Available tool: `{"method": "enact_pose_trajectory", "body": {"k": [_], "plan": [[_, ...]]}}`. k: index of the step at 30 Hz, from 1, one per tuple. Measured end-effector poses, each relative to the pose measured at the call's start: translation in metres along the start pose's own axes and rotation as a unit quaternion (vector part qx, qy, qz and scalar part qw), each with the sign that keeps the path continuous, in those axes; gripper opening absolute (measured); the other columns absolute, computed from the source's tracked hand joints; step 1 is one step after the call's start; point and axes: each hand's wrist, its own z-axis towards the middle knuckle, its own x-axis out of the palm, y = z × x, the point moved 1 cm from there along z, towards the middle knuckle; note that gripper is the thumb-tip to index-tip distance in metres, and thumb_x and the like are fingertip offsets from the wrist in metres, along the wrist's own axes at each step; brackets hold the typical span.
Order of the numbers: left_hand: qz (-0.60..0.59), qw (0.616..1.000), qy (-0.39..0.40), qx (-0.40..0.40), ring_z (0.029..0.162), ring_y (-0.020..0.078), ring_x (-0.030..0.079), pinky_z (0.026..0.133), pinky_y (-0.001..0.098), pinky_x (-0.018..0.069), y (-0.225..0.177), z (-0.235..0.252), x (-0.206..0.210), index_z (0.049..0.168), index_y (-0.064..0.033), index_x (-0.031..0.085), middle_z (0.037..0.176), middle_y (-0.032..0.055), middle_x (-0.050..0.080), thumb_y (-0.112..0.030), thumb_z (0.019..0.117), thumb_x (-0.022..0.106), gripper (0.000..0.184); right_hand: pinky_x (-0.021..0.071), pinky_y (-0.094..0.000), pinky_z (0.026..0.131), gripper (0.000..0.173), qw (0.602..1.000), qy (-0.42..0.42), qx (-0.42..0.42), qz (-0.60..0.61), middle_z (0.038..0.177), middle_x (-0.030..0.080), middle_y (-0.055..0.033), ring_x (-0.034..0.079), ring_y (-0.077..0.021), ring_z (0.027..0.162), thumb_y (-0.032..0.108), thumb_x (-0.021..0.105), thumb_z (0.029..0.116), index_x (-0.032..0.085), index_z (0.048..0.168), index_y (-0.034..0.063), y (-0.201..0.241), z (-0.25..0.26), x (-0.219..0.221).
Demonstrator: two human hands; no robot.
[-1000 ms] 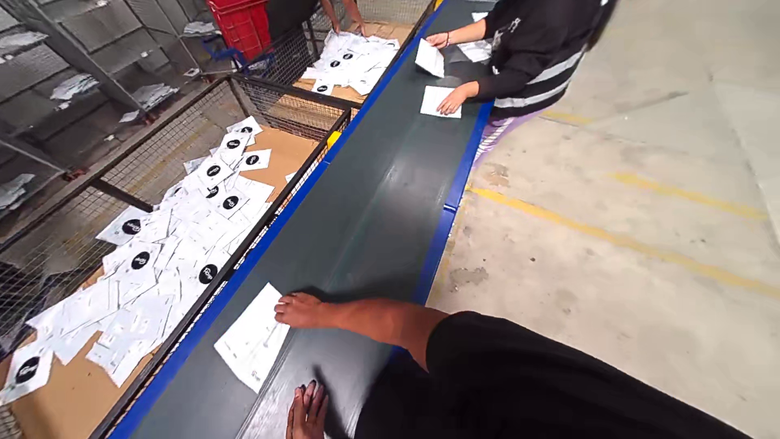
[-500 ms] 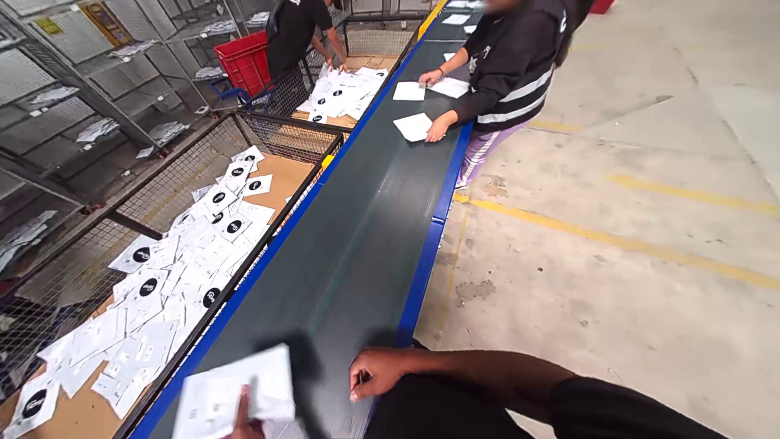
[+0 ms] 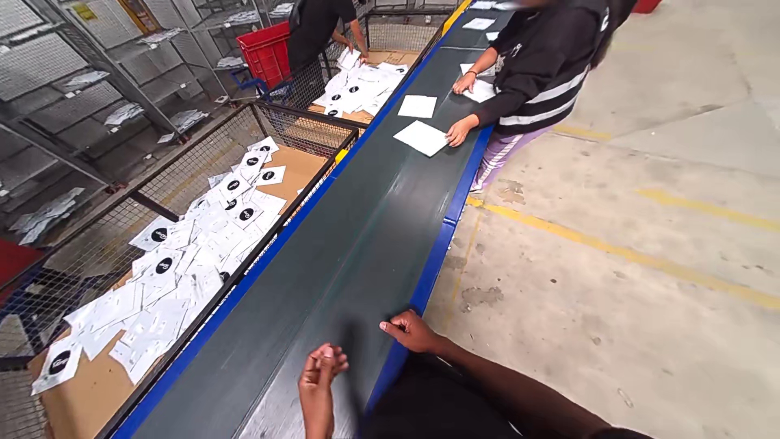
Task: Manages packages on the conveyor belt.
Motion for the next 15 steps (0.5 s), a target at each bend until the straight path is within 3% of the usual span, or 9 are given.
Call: {"method": "enact_pose_trajectory", "body": {"k": [2,5,8,15], "plan": [[0.001,1.000,-0.013,-0.013,0.084,0.0333,0.075,0.079,0.0475,0.0643,0.021,-0.026,0.006,0.118,0.0077,0.061,0.102,0.0227,0.073,-0.011,0.1046,0.054,0.024,0.0392,-0.0361,0.050,0.055,0.998,-0.055,-0.018,-0.005,0.050,0.043,0.0008,0.046,-0.0130,0.047,0.039,0.059,0.1037,0.046,0.057,0.0129,-0.007,-0.003,0.011],[0.018,0.999,-0.034,0.005,0.082,0.0324,0.075,0.077,0.0456,0.0649,0.029,-0.050,0.008,0.113,0.0082,0.063,0.098,0.0225,0.073,-0.006,0.1025,0.056,0.019,0.0441,-0.0379,0.053,0.052,0.994,-0.062,-0.059,-0.069,0.052,0.044,0.0003,0.049,-0.0145,0.050,0.040,0.059,0.1024,0.047,0.059,0.0140,-0.012,-0.006,0.017],[0.048,0.995,-0.061,0.056,0.080,0.0308,0.075,0.076,0.0432,0.0651,0.021,-0.060,-0.003,0.110,0.0072,0.065,0.095,0.0207,0.074,-0.007,0.1013,0.059,0.017,0.0422,-0.0361,0.050,0.051,0.992,-0.064,-0.081,-0.073,0.052,0.043,0.0014,0.047,-0.0130,0.049,0.039,0.059,0.1021,0.045,0.059,0.0154,-0.015,-0.008,0.019],[0.039,0.986,-0.110,0.120,0.080,0.0273,0.075,0.075,0.0403,0.0651,-0.006,-0.040,-0.014,0.112,0.0017,0.063,0.096,0.0155,0.075,-0.009,0.1044,0.051,0.018,0.0448,-0.0384,0.053,0.051,0.990,-0.043,-0.094,-0.093,0.054,0.045,0.0000,0.051,-0.0153,0.051,0.041,0.056,0.1029,0.047,0.060,0.0145,-0.013,-0.008,0.014]]}}
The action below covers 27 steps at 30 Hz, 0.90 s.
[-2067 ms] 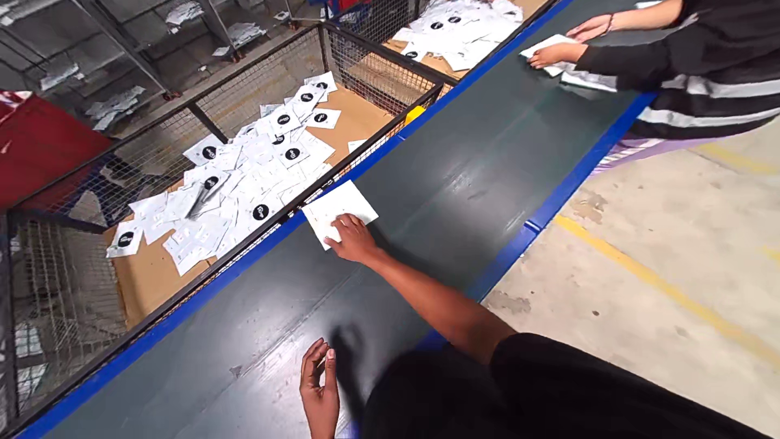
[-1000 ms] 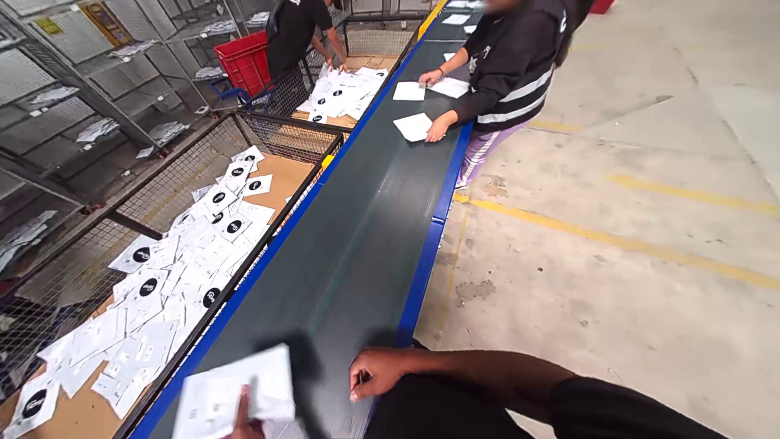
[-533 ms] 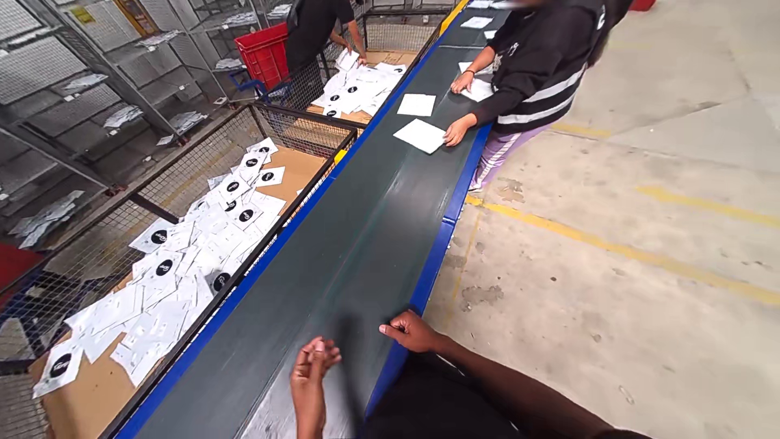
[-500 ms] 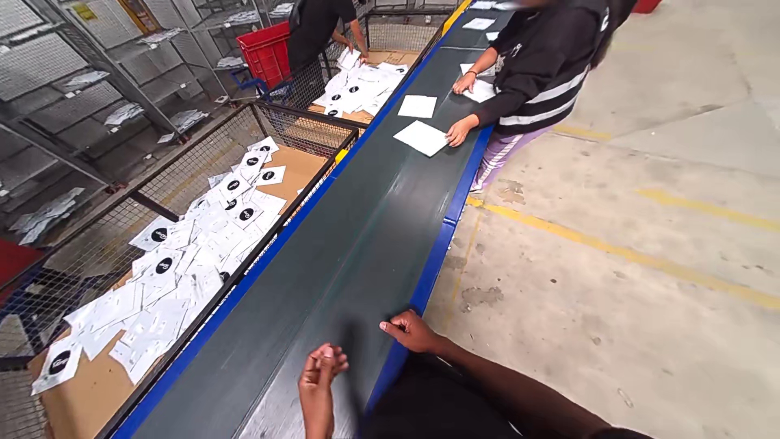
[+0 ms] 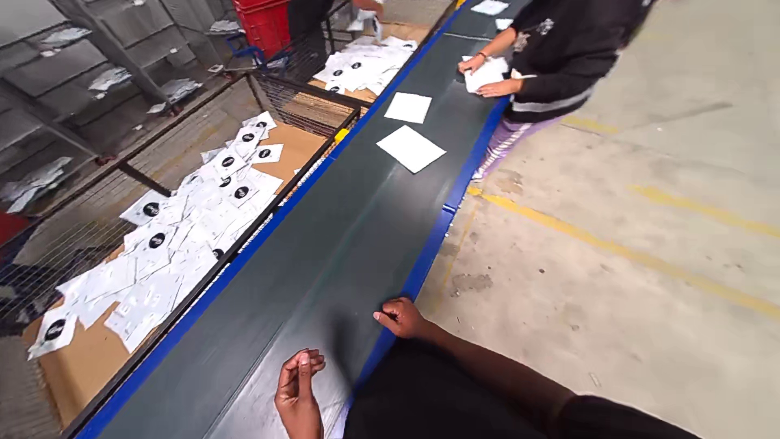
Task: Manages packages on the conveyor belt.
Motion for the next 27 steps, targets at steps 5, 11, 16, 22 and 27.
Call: {"method": "enact_pose_trajectory", "body": {"k": [5,11,16,22,27], "plan": [[-0.003,0.999,0.037,-0.010,0.081,0.0287,0.075,0.075,0.0410,0.0649,-0.001,0.003,0.010,0.111,0.0022,0.064,0.097,0.0178,0.073,-0.011,0.1042,0.053,0.019,0.0439,-0.0380,0.052,0.051,1.000,-0.001,-0.004,0.006,0.053,0.045,-0.0004,0.050,-0.0155,0.051,0.040,0.056,0.1029,0.047,0.060,0.0139,-0.002,0.000,0.000],[0.010,0.993,0.108,-0.034,0.083,0.0310,0.074,0.076,0.0424,0.0650,0.006,-0.006,0.018,0.113,0.0046,0.064,0.100,0.0205,0.073,-0.012,0.1035,0.055,0.021,0.0424,-0.0370,0.052,0.050,1.000,-0.012,-0.010,0.013,0.053,0.043,-0.0010,0.048,-0.0158,0.050,0.038,0.057,0.1025,0.045,0.060,0.0132,-0.004,0.000,0.001],[0.033,0.988,0.134,-0.069,0.086,0.0323,0.074,0.077,0.0420,0.0649,0.010,-0.011,0.017,0.116,0.0058,0.063,0.105,0.0217,0.072,-0.010,0.1027,0.056,0.022,0.0413,-0.0363,0.051,0.051,1.000,-0.006,0.004,0.015,0.053,0.043,-0.0011,0.047,-0.0154,0.050,0.036,0.057,0.1028,0.045,0.059,0.0127,-0.001,0.002,-0.001],[0.056,0.983,0.152,-0.086,0.089,0.0325,0.074,0.077,0.0424,0.0649,0.013,-0.010,0.006,0.120,0.0059,0.063,0.109,0.0213,0.072,-0.010,0.1023,0.056,0.024,0.0429,-0.0390,0.053,0.052,1.000,-0.002,0.012,0.025,0.053,0.045,-0.0025,0.049,-0.0172,0.052,0.038,0.057,0.1026,0.047,0.060,0.0112,0.002,0.004,0.000],[0.102,0.972,0.172,-0.120,0.098,0.0286,0.073,0.083,0.0414,0.0637,0.024,-0.008,0.003,0.125,0.0016,0.063,0.113,0.0159,0.072,-0.018,0.1009,0.063,0.031,0.0410,-0.0373,0.052,0.051,0.999,-0.002,0.007,0.037,0.053,0.043,-0.0017,0.047,-0.0159,0.050,0.037,0.058,0.1026,0.046,0.060,0.0117,0.001,0.005,0.000]]}}
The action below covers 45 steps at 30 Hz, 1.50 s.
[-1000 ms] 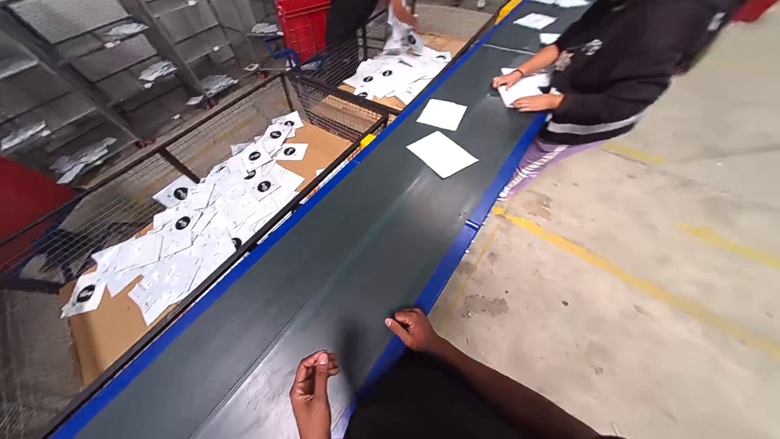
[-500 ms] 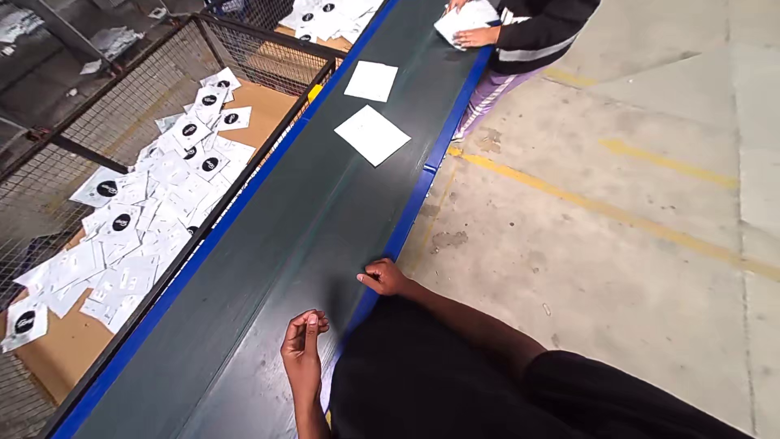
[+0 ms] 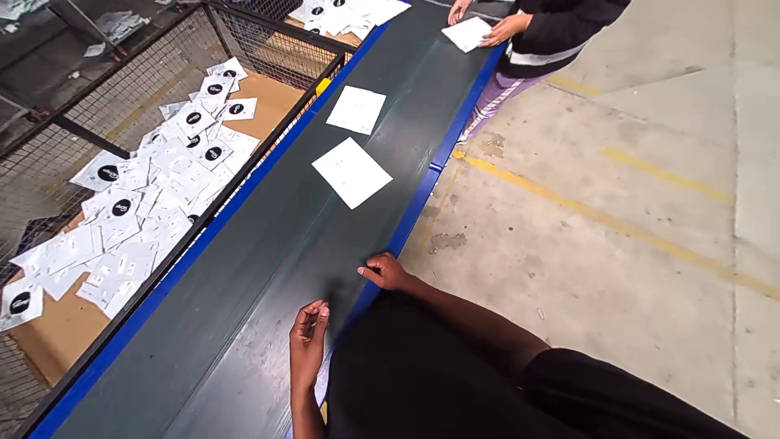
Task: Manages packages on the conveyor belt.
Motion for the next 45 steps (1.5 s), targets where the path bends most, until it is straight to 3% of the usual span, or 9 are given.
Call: {"method": "enact_pose_trajectory", "body": {"k": [6,15,18,23,29,33,37,40,45], "plan": [[0.116,0.993,-0.009,-0.016,0.116,0.0204,0.067,0.093,0.0393,0.0609,0.031,0.008,0.005,0.127,-0.0038,0.064,0.128,0.0113,0.067,-0.036,0.0936,0.072,0.047,0.0399,-0.0365,0.052,0.051,1.000,0.010,0.007,0.013,0.053,0.043,-0.0014,0.046,-0.0152,0.050,0.037,0.058,0.1028,0.045,0.060,0.0118,0.000,0.001,-0.002],[0.364,0.923,-0.080,0.091,0.151,0.0403,0.030,0.122,0.0560,0.0313,0.064,0.036,0.012,0.138,-0.0058,0.062,0.158,0.0238,0.039,-0.057,0.0935,0.061,0.068,0.0387,-0.0337,0.051,0.049,0.999,0.011,0.002,0.043,0.053,0.041,-0.0007,0.045,-0.0136,0.050,0.034,0.059,0.1026,0.045,0.061,0.0114,0.000,0.001,-0.003],[0.432,0.889,-0.106,0.111,0.152,0.0477,0.021,0.121,0.0618,0.0259,0.066,0.052,0.012,0.149,-0.0071,0.051,0.163,0.0278,0.027,-0.065,0.0924,0.056,0.081,0.0398,-0.0349,0.052,0.050,0.999,0.021,0.010,0.032,0.053,0.042,-0.0010,0.046,-0.0143,0.050,0.036,0.059,0.1028,0.046,0.061,0.0115,-0.001,0.002,-0.003],[0.558,0.811,-0.159,0.075,0.154,0.0471,0.018,0.122,0.0672,0.0126,0.076,0.080,0.008,0.161,-0.0067,0.029,0.166,0.0262,0.021,-0.082,0.0891,0.038,0.105,0.0403,-0.0365,0.052,0.051,0.998,0.034,0.034,0.031,0.053,0.042,-0.0011,0.046,-0.0149,0.050,0.038,0.059,0.1024,0.046,0.061,0.0119,0.000,0.004,-0.005],[0.610,0.768,-0.187,0.054,0.152,0.0493,0.021,0.120,0.0717,0.0103,0.095,0.091,-0.002,0.162,-0.0159,0.032,0.164,0.0275,0.025,-0.088,0.0860,0.031,0.105,0.0408,-0.0348,0.051,0.050,0.999,0.020,0.034,0.037,0.053,0.044,-0.0006,0.047,-0.0132,0.050,0.037,0.059,0.1021,0.048,0.061,0.0119,-0.002,0.002,-0.003],[0.612,0.766,-0.189,0.051,0.152,0.0511,0.018,0.119,0.0732,0.0088,0.098,0.093,0.001,0.161,-0.0197,0.034,0.164,0.0294,0.023,-0.088,0.0857,0.031,0.102,0.0406,-0.0299,0.049,0.048,0.999,-0.016,0.013,0.036,0.054,0.045,-0.0004,0.048,-0.0108,0.050,0.038,0.058,0.1020,0.048,0.062,0.0116,-0.008,-0.004,0.000],[0.622,0.761,-0.177,0.047,0.151,0.0538,0.016,0.117,0.0759,0.0083,0.095,0.111,0.003,0.160,-0.0321,0.036,0.165,0.0296,0.020,-0.088,0.0868,0.029,0.092,0.0411,-0.0295,0.048,0.050,1.000,-0.003,0.015,0.016,0.055,0.046,0.0000,0.049,-0.0100,0.050,0.042,0.055,0.1025,0.049,0.063,0.0122,-0.010,-0.002,0.000],[0.635,0.752,-0.172,0.032,0.151,0.0554,0.014,0.116,0.0781,0.0069,0.087,0.136,-0.002,0.159,-0.0405,0.035,0.166,0.0300,0.017,-0.087,0.0881,0.026,0.085,0.0417,-0.0299,0.048,0.050,1.000,0.008,0.024,-0.001,0.056,0.046,-0.0002,0.049,-0.0102,0.051,0.044,0.053,0.1030,0.049,0.064,0.0127,-0.010,-0.001,-0.001],[0.635,0.745,-0.203,0.025,0.150,0.0571,0.015,0.113,0.0814,0.0059,0.070,0.230,-0.044,0.159,-0.0415,0.034,0.165,0.0297,0.019,-0.086,0.0883,0.026,0.084,0.0416,-0.0303,0.046,0.052,0.999,0.019,0.030,-0.022,0.056,0.046,0.0003,0.049,-0.0104,0.050,0.049,0.052,0.1032,0.049,0.065,0.0141,-0.011,-0.004,-0.001]]}}
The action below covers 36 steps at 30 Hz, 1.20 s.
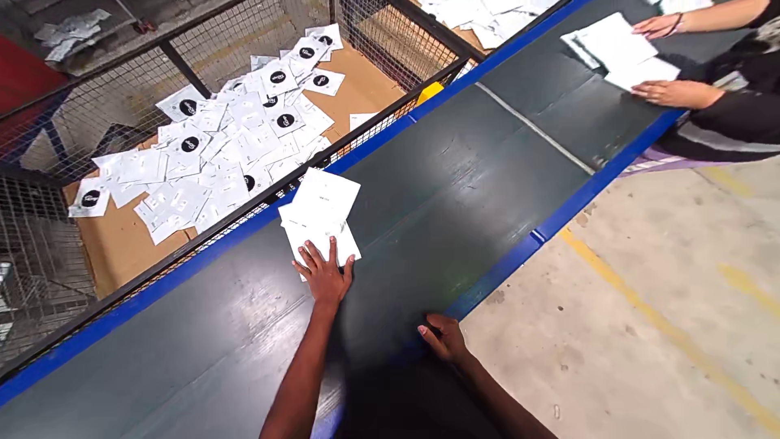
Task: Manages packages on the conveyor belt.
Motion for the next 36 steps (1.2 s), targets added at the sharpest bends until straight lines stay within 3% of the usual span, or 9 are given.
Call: {"method": "enact_pose_trajectory", "body": {"k": [3,5,7,9,12,16,23,28,36], "plan": [[0.005,0.998,-0.052,-0.019,0.150,0.0573,0.017,0.111,0.0837,0.0045,0.038,0.115,-0.001,0.160,-0.0311,0.036,0.165,0.0285,0.023,-0.082,0.0914,0.028,0.086,0.0410,-0.0293,0.046,0.052,1.000,0.001,0.004,-0.003,0.056,0.047,0.0012,0.049,-0.0091,0.049,0.050,0.052,0.1026,0.049,0.065,0.0149,-0.002,0.000,0.001],[0.002,0.997,-0.066,-0.049,0.150,0.0587,0.010,0.110,0.0851,0.0034,0.076,0.177,-0.034,0.162,-0.0185,0.033,0.165,0.0318,0.017,-0.073,0.0932,0.040,0.087,0.0419,-0.0297,0.046,0.051,1.000,0.000,0.007,0.010,0.057,0.048,0.0013,0.050,-0.0093,0.050,0.050,0.054,0.1019,0.050,0.065,0.0151,0.000,0.002,0.008],[-0.064,0.994,-0.075,-0.042,0.152,0.0577,0.001,0.111,0.0846,0.0008,0.077,0.214,-0.076,0.163,-0.0113,0.026,0.166,0.0341,0.006,-0.059,0.0911,0.057,0.091,0.0461,-0.0336,0.050,0.050,1.000,-0.011,0.013,0.005,0.059,0.051,-0.0011,0.053,-0.0128,0.053,0.049,0.056,0.1019,0.053,0.067,0.0131,0.004,0.000,0.000],[-0.103,0.987,-0.120,0.006,0.151,0.0582,0.004,0.113,0.0825,0.0049,0.075,0.219,-0.109,0.160,-0.0075,0.031,0.164,0.0369,0.009,-0.056,0.0960,0.054,0.084,0.0457,-0.0360,0.050,0.052,1.000,-0.005,0.015,-0.009,0.058,0.049,-0.0015,0.052,-0.0149,0.052,0.050,0.054,0.1026,0.051,0.066,0.0129,0.007,0.001,-0.003],[-0.171,0.969,-0.161,0.071,0.148,0.0592,0.018,0.117,0.0735,0.0178,0.069,0.161,-0.135,0.149,-0.0007,0.047,0.158,0.0391,0.024,-0.052,0.0995,0.053,0.072,0.0453,-0.0363,0.050,0.053,1.000,0.000,0.003,-0.001,0.057,0.049,-0.0018,0.052,-0.0156,0.052,0.051,0.054,0.1026,0.051,0.066,0.0125,0.006,0.003,-0.002],[-0.265,0.951,-0.099,0.122,0.142,0.0565,0.032,0.116,0.0675,0.0290,0.039,0.025,-0.114,0.135,0.0056,0.058,0.150,0.0378,0.039,-0.042,0.0994,0.059,0.059,0.0441,-0.0351,0.050,0.050,0.999,-0.024,-0.020,0.022,0.056,0.047,-0.0014,0.051,-0.0145,0.052,0.045,0.058,0.1019,0.050,0.066,0.0119,0.004,0.003,0.000],[-0.374,0.925,-0.020,0.062,0.132,0.0362,0.054,0.105,0.0475,0.0504,0.008,-0.156,-0.103,0.123,0.0066,0.066,0.146,0.0304,0.049,-0.033,0.0982,0.064,0.047,0.0432,-0.0358,0.053,0.049,0.999,0.000,-0.029,0.035,0.055,0.046,-0.0012,0.050,-0.0148,0.052,0.041,0.059,0.1025,0.050,0.064,0.0118,0.007,0.004,-0.006],[-0.417,0.909,0.006,0.009,0.122,0.0269,0.062,0.098,0.0377,0.0569,0.013,-0.199,-0.112,0.121,0.0084,0.066,0.144,0.0296,0.050,-0.026,0.0986,0.066,0.041,0.0430,-0.0352,0.053,0.049,0.999,-0.001,-0.032,0.041,0.055,0.046,-0.0003,0.050,-0.0140,0.052,0.040,0.060,0.1022,0.050,0.063,0.0124,0.006,0.003,-0.005],[-0.419,0.905,-0.001,0.070,0.117,0.0195,0.066,0.095,0.0323,0.0587,0.016,-0.191,-0.127,0.114,0.0044,0.071,0.135,0.0211,0.060,-0.028,0.0974,0.067,0.036,0.0410,-0.0366,0.052,0.052,0.998,-0.007,-0.038,0.046,0.053,0.043,-0.0008,0.047,-0.0152,0.050,0.041,0.059,0.1027,0.048,0.061,0.0119,0.008,0.004,-0.007]]}}
